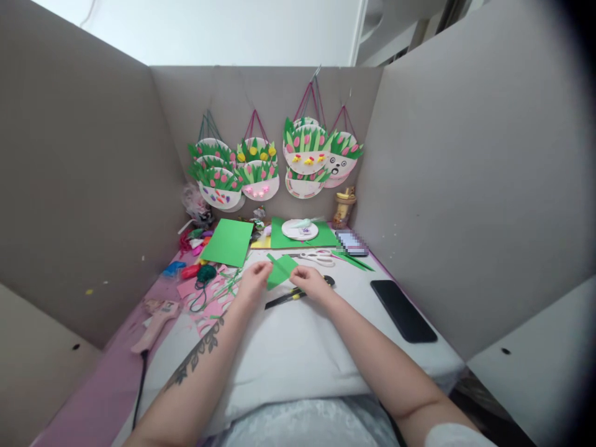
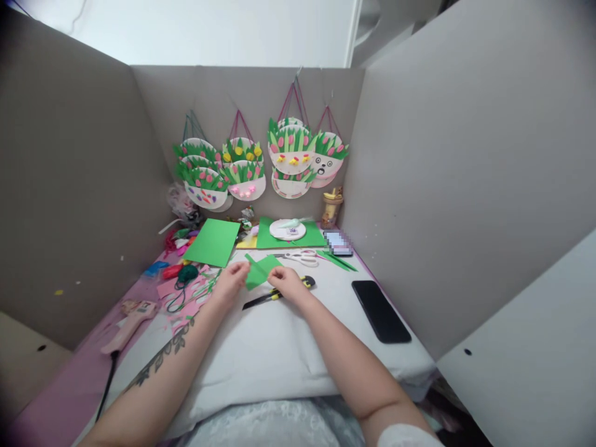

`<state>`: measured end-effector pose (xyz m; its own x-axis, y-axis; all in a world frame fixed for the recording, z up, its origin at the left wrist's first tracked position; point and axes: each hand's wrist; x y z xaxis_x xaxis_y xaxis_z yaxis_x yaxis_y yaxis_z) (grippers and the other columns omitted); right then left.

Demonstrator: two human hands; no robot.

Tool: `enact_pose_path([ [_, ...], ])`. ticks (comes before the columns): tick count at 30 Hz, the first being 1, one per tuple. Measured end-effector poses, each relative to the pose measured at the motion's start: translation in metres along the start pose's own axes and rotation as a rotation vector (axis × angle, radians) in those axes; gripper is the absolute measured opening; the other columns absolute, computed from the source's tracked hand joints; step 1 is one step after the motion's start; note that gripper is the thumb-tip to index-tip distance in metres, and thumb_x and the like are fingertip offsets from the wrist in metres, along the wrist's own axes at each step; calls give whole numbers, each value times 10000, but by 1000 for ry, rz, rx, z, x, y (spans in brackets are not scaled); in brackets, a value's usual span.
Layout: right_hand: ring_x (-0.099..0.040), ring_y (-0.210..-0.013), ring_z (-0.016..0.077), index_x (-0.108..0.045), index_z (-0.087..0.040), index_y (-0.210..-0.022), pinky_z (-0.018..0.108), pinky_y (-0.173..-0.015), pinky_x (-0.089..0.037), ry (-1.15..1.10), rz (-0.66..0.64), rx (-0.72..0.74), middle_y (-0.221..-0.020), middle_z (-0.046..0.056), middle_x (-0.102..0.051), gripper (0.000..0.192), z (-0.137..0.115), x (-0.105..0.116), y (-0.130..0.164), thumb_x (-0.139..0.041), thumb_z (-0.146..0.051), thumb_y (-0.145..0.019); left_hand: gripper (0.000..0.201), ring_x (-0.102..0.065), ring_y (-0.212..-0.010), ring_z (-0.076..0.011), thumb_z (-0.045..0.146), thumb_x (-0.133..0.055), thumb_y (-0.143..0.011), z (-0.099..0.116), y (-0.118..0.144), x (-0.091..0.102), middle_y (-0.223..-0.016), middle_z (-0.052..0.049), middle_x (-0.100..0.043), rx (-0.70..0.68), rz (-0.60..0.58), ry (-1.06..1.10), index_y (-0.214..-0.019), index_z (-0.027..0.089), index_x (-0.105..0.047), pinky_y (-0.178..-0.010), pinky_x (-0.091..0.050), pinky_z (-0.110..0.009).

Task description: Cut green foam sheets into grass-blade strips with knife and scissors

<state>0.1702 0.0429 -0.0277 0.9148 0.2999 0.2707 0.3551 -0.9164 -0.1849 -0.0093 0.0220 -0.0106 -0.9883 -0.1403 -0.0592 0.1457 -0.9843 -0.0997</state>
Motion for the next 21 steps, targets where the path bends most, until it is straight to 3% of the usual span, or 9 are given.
enact_pose_path([
  [1,-409,-552,101,-541,-168,-676,225,-538,-326,9,0,11,-590,-45,-476,183,0,-1,0,-572,-345,-710,334,-355,-498,-64,449,-689,-643,-3,3,-4,-569,49,-460,-5,-88,-68,-710,138,-588,-464,-247,-203],
  [3,-404,-555,103,-528,-172,-671,226,-537,-321,48,-14,23,-594,-45,-473,197,-1,-1,1,-562,-358,-727,331,-356,-503,-68,425,-715,-615,-8,8,-12,-536,51,-443,-30,-140,-174,-603,142,-544,-480,-256,-209],
  [7,-393,-545,102,-514,-178,-671,223,-518,-303,114,-63,9,-578,-49,-458,209,-6,-2,4,-542,-368,-752,332,-304,-466,-64,410,-705,-637,-15,9,-14,-477,68,-382,-8,-101,-220,-558,154,-509,-463,-217,-217],
  [11,-403,-541,104,-533,-178,-710,220,-517,-309,127,-73,-11,-572,-53,-461,171,-6,-2,4,-539,-344,-745,347,-313,-445,-59,417,-707,-650,-13,4,-7,-460,66,-397,17,-47,-91,-551,158,-499,-454,-224,-214],
  [17,-490,-608,130,-591,-169,-710,245,-603,-394,171,155,72,-647,-16,-570,153,4,17,-5,-545,-312,-738,343,-324,-417,-42,412,-742,-614,-5,-5,2,-468,74,-416,75,101,147,-607,152,-518,-419,-214,-191],
  [21,-576,-760,188,-668,-170,-788,298,-751,-438,536,340,65,-795,47,-669,185,22,57,-17,-492,-228,-777,333,-385,-438,-38,389,-728,-647,-6,-10,7,-522,64,-460,101,174,240,-629,154,-492,-408,-245,-165],
])
Point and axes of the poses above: each hand's wrist, its own y-axis away from the middle knuckle, its own x-axis out of the back of the hand, z = x × y
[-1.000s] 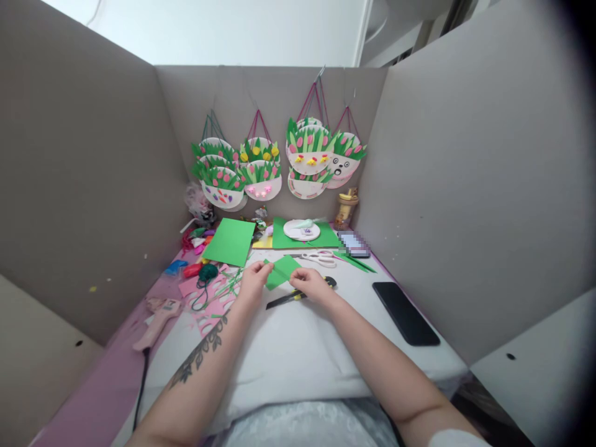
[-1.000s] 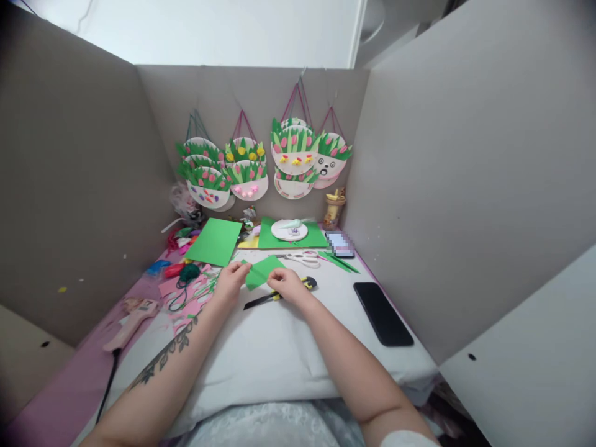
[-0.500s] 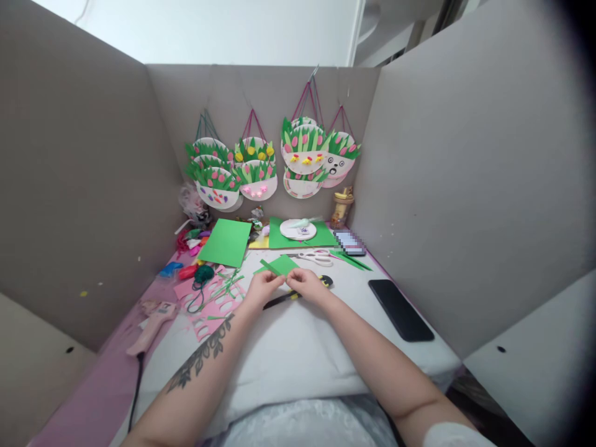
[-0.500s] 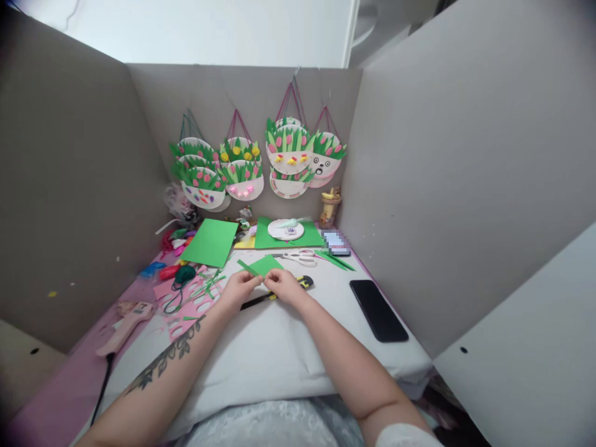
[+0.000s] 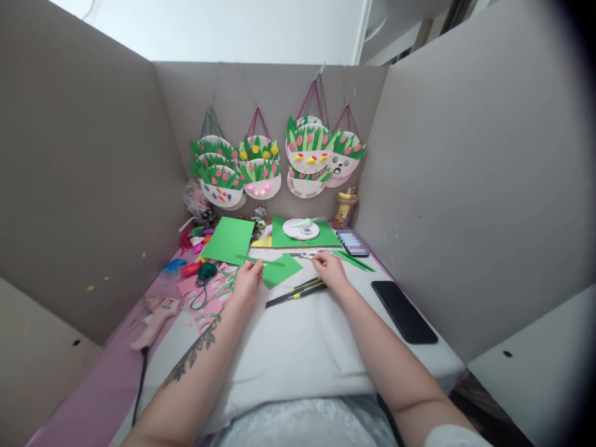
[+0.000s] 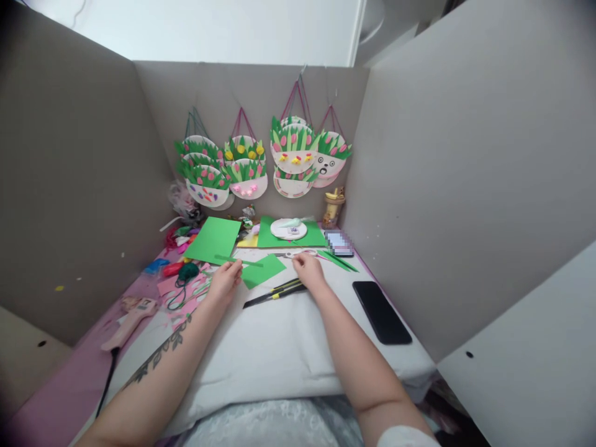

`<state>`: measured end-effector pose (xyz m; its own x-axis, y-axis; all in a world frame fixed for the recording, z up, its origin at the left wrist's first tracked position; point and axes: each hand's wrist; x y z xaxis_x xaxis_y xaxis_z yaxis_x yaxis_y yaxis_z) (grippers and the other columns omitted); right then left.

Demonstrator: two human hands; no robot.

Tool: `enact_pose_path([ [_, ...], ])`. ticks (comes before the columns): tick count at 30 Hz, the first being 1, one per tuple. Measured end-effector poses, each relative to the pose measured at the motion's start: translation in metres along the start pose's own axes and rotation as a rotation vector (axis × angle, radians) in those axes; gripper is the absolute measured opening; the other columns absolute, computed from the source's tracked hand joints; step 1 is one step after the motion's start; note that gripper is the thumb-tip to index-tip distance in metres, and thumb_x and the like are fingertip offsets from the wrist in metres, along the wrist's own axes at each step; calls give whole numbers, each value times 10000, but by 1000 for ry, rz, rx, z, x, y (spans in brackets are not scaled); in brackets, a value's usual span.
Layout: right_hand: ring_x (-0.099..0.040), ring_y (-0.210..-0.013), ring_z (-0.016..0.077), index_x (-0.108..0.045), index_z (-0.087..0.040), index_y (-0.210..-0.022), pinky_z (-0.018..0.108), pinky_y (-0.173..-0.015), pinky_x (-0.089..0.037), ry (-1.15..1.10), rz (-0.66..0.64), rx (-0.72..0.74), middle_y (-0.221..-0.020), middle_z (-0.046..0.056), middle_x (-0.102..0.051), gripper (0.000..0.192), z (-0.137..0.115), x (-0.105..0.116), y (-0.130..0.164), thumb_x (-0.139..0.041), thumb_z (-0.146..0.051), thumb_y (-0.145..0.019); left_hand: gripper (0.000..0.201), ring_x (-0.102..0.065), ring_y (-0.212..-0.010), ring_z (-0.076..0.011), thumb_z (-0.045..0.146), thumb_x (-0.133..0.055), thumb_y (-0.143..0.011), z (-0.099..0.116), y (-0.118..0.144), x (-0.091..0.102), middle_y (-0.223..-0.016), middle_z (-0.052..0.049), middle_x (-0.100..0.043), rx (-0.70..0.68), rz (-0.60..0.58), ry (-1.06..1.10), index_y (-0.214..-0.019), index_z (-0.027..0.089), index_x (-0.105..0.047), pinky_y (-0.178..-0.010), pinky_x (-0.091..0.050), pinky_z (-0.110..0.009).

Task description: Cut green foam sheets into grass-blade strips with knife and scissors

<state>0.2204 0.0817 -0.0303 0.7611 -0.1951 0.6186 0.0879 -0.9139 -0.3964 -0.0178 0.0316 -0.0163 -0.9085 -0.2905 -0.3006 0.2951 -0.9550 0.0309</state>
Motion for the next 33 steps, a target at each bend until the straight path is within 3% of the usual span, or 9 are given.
enact_pose_path([
  [3,-553,-1020,228,-688,-179,-1043,326,-928,-387,300,15,-18,-1074,90,-675,328,30,10,-15,-447,-163,-820,276,-505,-504,-64,349,-697,-702,-4,0,-2,-602,31,-541,72,11,23,-700,156,-500,-423,-318,-156],
  [5,-513,-1114,249,-592,-185,-1249,339,-954,-374,406,-24,-88,-1167,106,-642,428,45,10,-21,-459,-190,-843,246,-565,-553,-83,328,-675,-737,-7,2,-5,-670,3,-594,114,-16,56,-749,162,-493,-444,-370,-162],
  [7,-495,-1146,263,-509,-202,-1341,348,-951,-376,459,-90,-140,-1211,107,-620,486,52,8,-25,-463,-217,-857,228,-586,-566,-91,308,-659,-761,-8,4,-7,-697,-11,-622,137,-56,76,-772,167,-479,-467,-411,-172],
  [13,-507,-1101,257,-614,-253,-1220,322,-915,-379,559,-207,-142,-1208,59,-626,439,51,10,-26,-493,-144,-812,259,-608,-609,-93,190,-714,-703,-9,7,-6,-685,-8,-637,136,-106,68,-774,164,-466,-572,-486,-196],
  [18,-535,-1060,275,-644,-217,-1173,316,-860,-397,627,-266,-172,-1166,107,-628,437,43,18,-22,-630,-362,-761,399,-610,-627,-97,214,-804,-580,-9,9,-6,-718,-8,-656,117,-158,79,-734,175,-438,-609,-487,-209],
  [23,-603,-910,259,-713,-154,-941,287,-747,-413,616,-304,-192,-980,143,-681,328,34,29,-19,-650,-378,-710,355,-583,-594,-81,294,-809,-569,-3,9,-7,-618,38,-582,66,-128,92,-719,152,-520,-625,-483,-200],
  [26,-609,-827,260,-701,-154,-831,293,-683,-406,568,-201,-189,-881,144,-685,265,29,37,-15,-635,-375,-701,309,-599,-623,-85,297,-774,-631,6,10,-9,-642,19,-596,75,-93,126,-708,152,-512,-631,-493,-200],
  [30,-572,-664,180,-639,-179,-855,258,-610,-386,249,-77,-180,-755,52,-657,207,18,40,-4,-591,-309,-702,276,-622,-665,-96,262,-740,-687,21,13,-20,-685,-12,-623,132,-112,157,-701,159,-484,-642,-509,-212],
  [33,-531,-643,141,-592,-179,-917,234,-609,-385,-16,-131,-45,-758,-5,-624,259,1,39,5,-565,-220,-662,279,-610,-652,-84,268,-735,-695,28,13,-31,-669,8,-603,87,-95,223,-696,167,-475,-644,-507,-208],
])
Point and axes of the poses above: each hand's wrist, its own y-axis away from the middle knuckle, its own x-axis out of the back of the hand, z = x × y
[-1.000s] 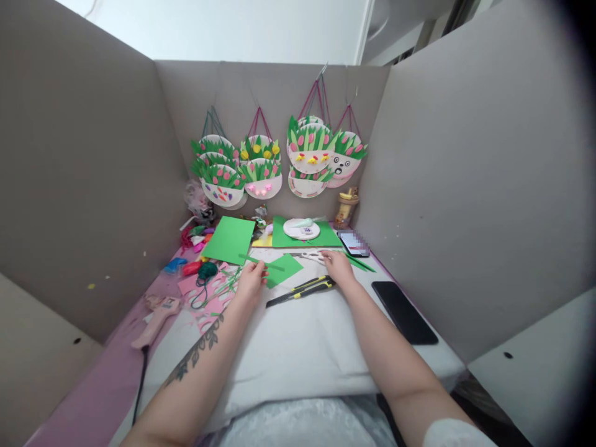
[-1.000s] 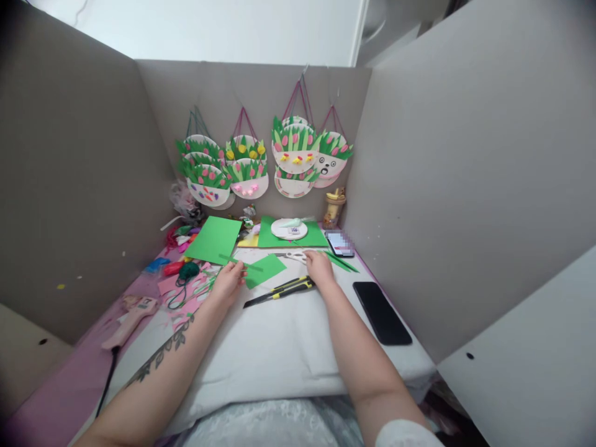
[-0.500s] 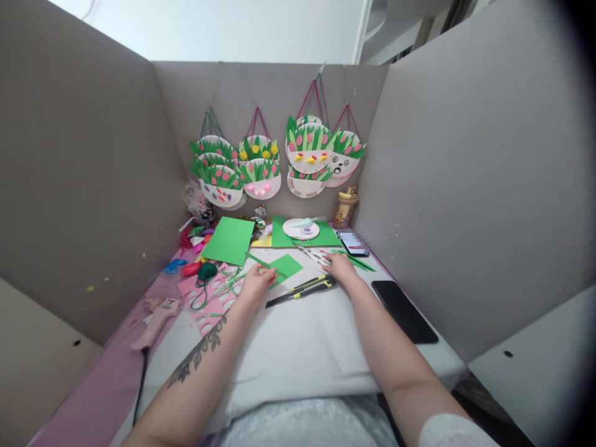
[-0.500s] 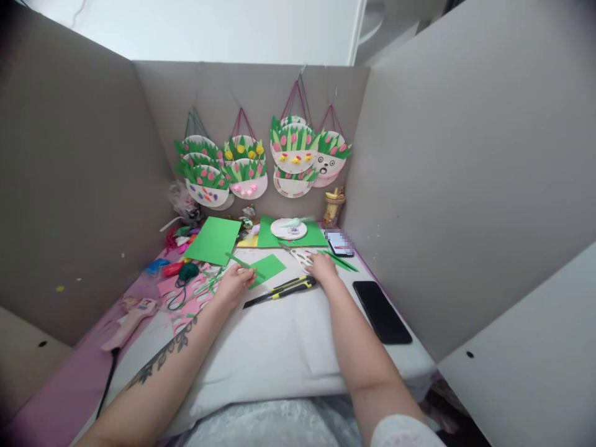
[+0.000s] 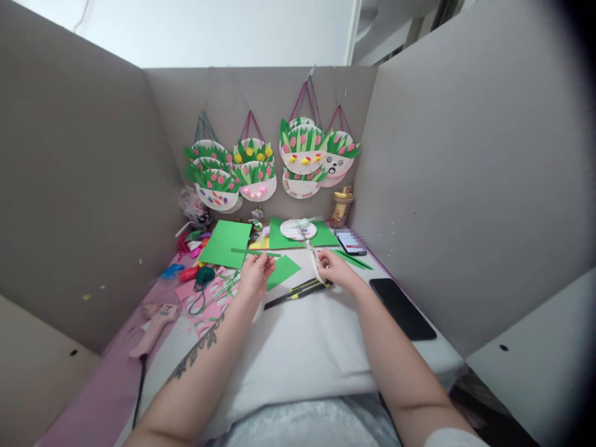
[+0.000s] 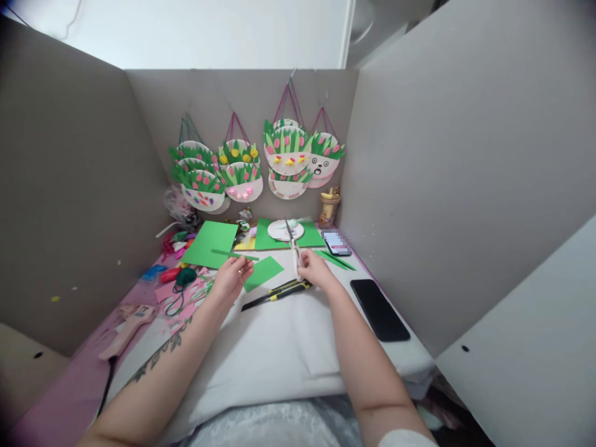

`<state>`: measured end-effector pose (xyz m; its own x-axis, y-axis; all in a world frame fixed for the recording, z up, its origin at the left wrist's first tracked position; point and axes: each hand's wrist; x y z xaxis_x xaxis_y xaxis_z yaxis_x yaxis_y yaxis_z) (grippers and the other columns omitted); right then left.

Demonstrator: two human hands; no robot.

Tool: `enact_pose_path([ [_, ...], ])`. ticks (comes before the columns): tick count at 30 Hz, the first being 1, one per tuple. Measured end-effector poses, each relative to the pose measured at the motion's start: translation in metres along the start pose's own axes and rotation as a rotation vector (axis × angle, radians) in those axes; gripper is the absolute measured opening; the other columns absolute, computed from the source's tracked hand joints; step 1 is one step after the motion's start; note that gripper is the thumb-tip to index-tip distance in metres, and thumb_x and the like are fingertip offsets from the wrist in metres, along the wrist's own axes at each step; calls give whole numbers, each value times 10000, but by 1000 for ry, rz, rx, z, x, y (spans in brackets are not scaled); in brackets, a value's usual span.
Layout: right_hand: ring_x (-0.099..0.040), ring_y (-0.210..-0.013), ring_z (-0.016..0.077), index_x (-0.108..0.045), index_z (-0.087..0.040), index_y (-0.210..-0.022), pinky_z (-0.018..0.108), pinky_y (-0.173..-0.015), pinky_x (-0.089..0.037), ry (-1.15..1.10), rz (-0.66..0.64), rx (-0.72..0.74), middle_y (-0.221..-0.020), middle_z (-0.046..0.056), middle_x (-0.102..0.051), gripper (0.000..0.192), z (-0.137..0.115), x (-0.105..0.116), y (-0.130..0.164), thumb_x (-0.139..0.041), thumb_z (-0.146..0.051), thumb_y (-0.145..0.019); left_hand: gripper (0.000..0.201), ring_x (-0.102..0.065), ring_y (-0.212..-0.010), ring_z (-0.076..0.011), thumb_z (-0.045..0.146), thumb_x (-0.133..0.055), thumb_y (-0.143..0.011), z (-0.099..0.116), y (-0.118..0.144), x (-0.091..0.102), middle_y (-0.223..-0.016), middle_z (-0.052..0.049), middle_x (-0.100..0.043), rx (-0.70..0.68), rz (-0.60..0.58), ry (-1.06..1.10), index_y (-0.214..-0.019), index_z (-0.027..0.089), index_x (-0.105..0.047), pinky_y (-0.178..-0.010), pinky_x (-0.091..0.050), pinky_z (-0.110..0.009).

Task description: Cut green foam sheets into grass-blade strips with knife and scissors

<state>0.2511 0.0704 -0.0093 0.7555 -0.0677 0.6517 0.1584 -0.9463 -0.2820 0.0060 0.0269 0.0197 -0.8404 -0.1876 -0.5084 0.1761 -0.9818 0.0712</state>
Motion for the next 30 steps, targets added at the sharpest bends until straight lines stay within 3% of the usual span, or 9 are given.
enact_pose_path([
  [3,-534,-736,152,-605,-187,-899,238,-674,-387,31,-124,183,-826,2,-622,257,-15,-2,7,-563,-181,-646,262,-576,-608,-65,293,-720,-704,2,-6,-1,-670,16,-599,-114,101,83,-712,173,-487,-624,-491,-195],
  [7,-549,-839,177,-614,-190,-898,241,-731,-372,158,-220,273,-900,34,-640,271,-18,-6,12,-545,-118,-646,219,-506,-528,-35,256,-679,-728,10,-20,22,-661,39,-585,-265,339,172,-728,176,-476,-549,-441,-157],
  [11,-556,-809,183,-600,-203,-942,230,-688,-363,208,-393,223,-897,37,-652,313,-13,-14,15,-589,-115,-641,113,-451,-475,-9,129,-584,-757,23,-30,48,-641,43,-553,-216,490,291,-715,157,-482,-470,-372,-124],
  [14,-557,-796,175,-577,-204,-937,223,-673,-360,184,-421,221,-898,31,-649,311,-15,-14,17,-598,-116,-640,97,-438,-465,-4,97,-547,-762,28,-31,53,-635,44,-543,-200,516,334,-705,149,-489,-443,-346,-116],
  [17,-556,-767,162,-551,-201,-877,222,-669,-368,125,-367,250,-857,8,-636,238,-14,-9,15,-581,-136,-650,76,-449,-471,-8,102,-555,-758,27,-28,50,-640,38,-555,-188,493,331,-720,148,-508,-443,-347,-119],
  [19,-561,-771,166,-537,-200,-848,231,-679,-383,101,-229,219,-849,5,-633,184,-6,-4,10,-575,-175,-670,74,-466,-481,-14,117,-566,-759,24,-26,46,-647,35,-566,-188,480,314,-723,151,-509,-464,-368,-127],
  [23,-577,-731,185,-553,-202,-909,249,-641,-393,204,100,-64,-827,28,-648,248,21,0,-3,-627,-268,-681,124,-516,-519,-34,169,-627,-732,14,-23,39,-652,32,-583,-167,421,209,-710,160,-504,-520,-417,-150],
  [26,-601,-740,211,-595,-190,-945,263,-629,-397,339,108,-246,-836,65,-669,298,38,1,-8,-662,-264,-664,191,-559,-564,-54,190,-688,-686,5,-20,33,-668,20,-603,-136,337,130,-701,161,-500,-541,-437,-164],
  [30,-623,-838,248,-648,-181,-953,298,-700,-429,378,124,-265,-912,103,-689,293,43,2,-10,-656,-268,-673,253,-620,-644,-92,223,-725,-655,-3,-14,24,-695,2,-622,-90,259,53,-709,161,-487,-582,-468,-192],
])
Point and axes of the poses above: each hand's wrist, its own y-axis away from the middle knuckle, its own x-axis out of the back of the hand, z = x × y
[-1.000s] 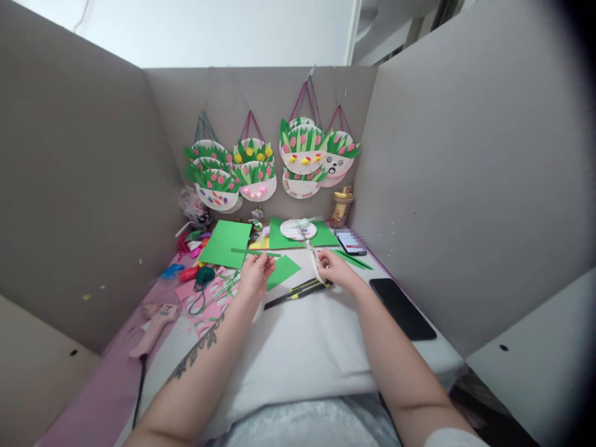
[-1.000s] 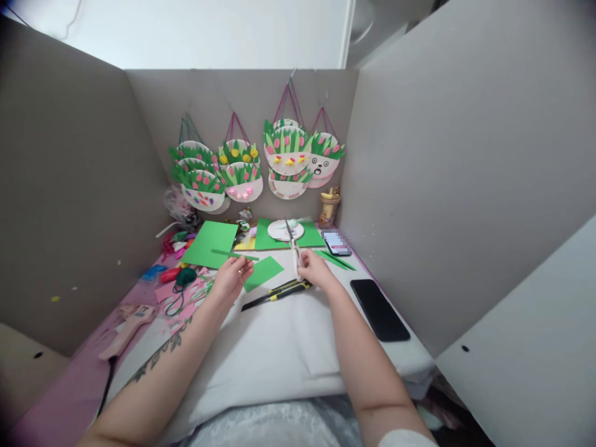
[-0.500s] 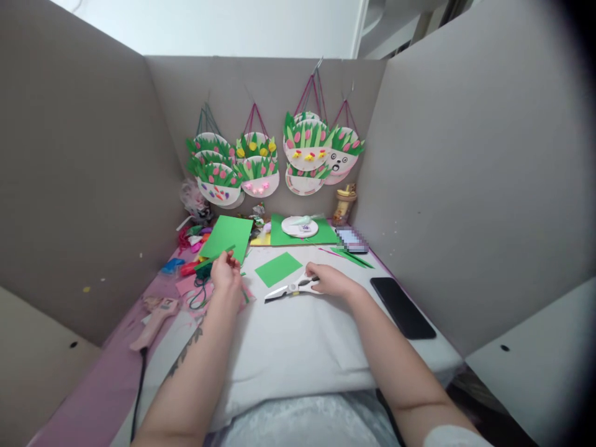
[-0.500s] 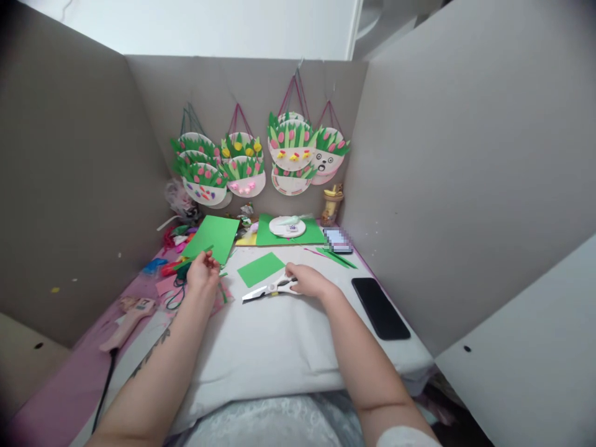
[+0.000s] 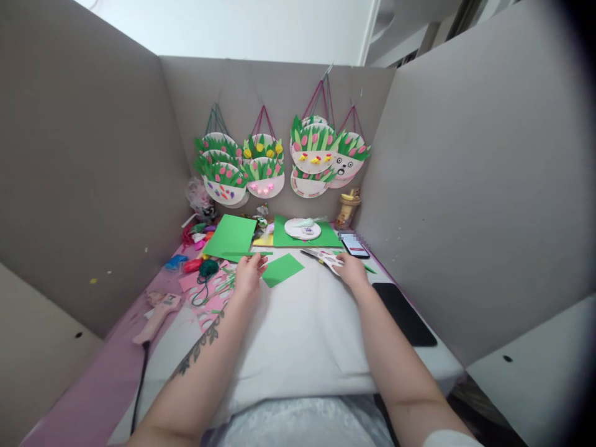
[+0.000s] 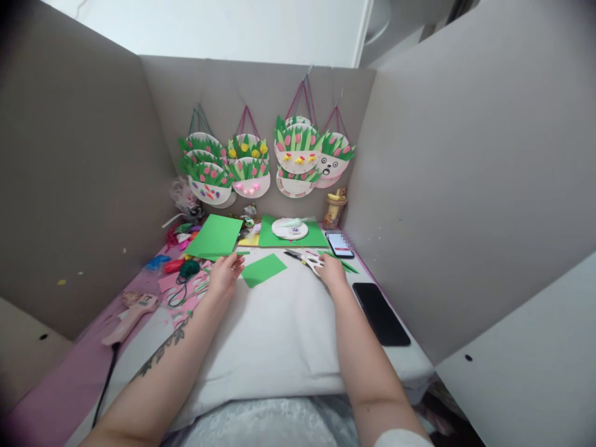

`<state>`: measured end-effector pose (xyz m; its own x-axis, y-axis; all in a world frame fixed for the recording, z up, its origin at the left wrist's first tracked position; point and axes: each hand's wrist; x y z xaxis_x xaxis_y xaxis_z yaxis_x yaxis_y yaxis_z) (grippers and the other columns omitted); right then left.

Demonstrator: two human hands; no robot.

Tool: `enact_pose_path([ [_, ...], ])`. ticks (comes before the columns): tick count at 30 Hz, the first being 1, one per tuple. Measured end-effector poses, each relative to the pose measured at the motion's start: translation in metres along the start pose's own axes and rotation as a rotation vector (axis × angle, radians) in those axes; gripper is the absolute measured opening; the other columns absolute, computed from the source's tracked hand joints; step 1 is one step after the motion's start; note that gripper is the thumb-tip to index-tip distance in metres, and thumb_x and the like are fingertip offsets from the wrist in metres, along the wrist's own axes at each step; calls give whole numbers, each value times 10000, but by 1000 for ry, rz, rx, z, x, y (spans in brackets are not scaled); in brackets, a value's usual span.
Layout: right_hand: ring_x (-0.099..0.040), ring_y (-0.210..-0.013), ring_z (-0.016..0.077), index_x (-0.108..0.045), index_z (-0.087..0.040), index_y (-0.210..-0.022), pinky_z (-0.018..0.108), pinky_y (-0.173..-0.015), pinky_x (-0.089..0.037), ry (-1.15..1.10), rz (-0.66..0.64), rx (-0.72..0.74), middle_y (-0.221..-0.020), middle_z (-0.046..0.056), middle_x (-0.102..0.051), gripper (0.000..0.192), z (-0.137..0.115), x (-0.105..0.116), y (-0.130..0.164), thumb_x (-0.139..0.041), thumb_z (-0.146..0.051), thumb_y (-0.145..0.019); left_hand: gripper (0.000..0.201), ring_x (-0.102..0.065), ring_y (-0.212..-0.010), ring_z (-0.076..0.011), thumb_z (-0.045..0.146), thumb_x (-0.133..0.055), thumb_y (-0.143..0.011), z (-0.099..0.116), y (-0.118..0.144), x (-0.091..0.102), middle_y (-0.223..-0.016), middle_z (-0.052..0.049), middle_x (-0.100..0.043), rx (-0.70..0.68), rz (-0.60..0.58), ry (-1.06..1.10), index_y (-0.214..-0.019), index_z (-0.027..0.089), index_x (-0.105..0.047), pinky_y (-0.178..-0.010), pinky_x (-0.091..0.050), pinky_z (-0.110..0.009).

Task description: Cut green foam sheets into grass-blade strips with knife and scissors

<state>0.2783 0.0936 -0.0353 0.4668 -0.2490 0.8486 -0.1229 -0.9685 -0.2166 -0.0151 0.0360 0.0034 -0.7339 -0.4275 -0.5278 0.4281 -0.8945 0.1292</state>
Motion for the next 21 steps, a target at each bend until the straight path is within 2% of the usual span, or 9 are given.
enact_pose_path([
  [2,-624,-858,254,-653,-180,-974,320,-737,-440,-85,92,6,-929,106,-691,312,-5,2,1,-642,-291,-683,278,-641,-680,-113,237,-745,-634,-2,3,-2,-717,-13,-637,-13,-38,-48,-735,157,-499,-614,-483,-213],
  [4,-626,-839,247,-644,-173,-978,334,-742,-453,-286,166,-6,-925,99,-688,333,-14,4,4,-626,-339,-691,318,-654,-702,-129,243,-769,-603,-3,6,-3,-734,-26,-650,-50,-67,-100,-769,155,-512,-644,-492,-232],
  [5,-627,-816,240,-637,-168,-967,335,-727,-462,-419,157,-7,-909,93,-685,339,-19,4,6,-615,-371,-695,341,-658,-707,-135,245,-779,-589,-3,7,-3,-739,-29,-656,-71,-73,-120,-784,155,-513,-654,-494,-240],
  [7,-625,-757,222,-616,-161,-902,324,-673,-475,-671,16,27,-846,80,-670,336,-31,3,13,-598,-427,-697,386,-664,-717,-144,259,-789,-574,-2,8,-4,-745,-29,-665,-117,-91,-137,-814,162,-503,-670,-496,-253],
  [9,-618,-708,202,-580,-167,-834,304,-620,-474,-805,-215,122,-787,64,-645,312,-45,2,24,-596,-445,-692,413,-668,-726,-148,275,-790,-573,-1,11,-4,-743,-21,-668,-159,-122,-121,-840,169,-494,-689,-500,-265],
  [13,-606,-687,173,-545,-179,-835,286,-600,-473,-807,-697,308,-811,53,-625,293,-71,-1,51,-633,-403,-668,378,-660,-718,-138,293,-772,-596,3,15,-5,-734,-13,-659,-215,-175,-94,-846,164,-518,-728,-505,-274],
  [15,-604,-671,163,-533,-184,-847,285,-601,-475,-801,-854,323,-805,39,-614,281,-83,-2,63,-640,-372,-667,350,-651,-708,-134,299,-759,-610,5,16,-5,-731,-14,-654,-235,-176,-106,-833,161,-528,-725,-505,-273],
  [18,-590,-652,149,-529,-189,-841,265,-592,-460,-746,-938,332,-735,13,-606,232,-94,-7,76,-632,-332,-691,309,-620,-666,-114,290,-739,-623,5,15,-5,-705,1,-632,-281,-158,-134,-810,161,-529,-704,-498,-261],
  [21,-588,-661,149,-530,-190,-827,250,-587,-449,-723,-925,352,-703,6,-605,189,-98,-12,81,-618,-300,-701,280,-576,-618,-90,258,-719,-619,4,14,-5,-663,30,-587,-307,-127,-149,-798,163,-525,-678,-487,-244],
])
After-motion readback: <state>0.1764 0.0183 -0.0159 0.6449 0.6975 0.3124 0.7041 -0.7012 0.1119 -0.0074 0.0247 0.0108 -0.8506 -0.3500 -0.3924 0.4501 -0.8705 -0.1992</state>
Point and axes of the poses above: each hand's wrist, its own y-axis away from the middle knuckle, its own x-axis out of the back of the hand, z = x × y
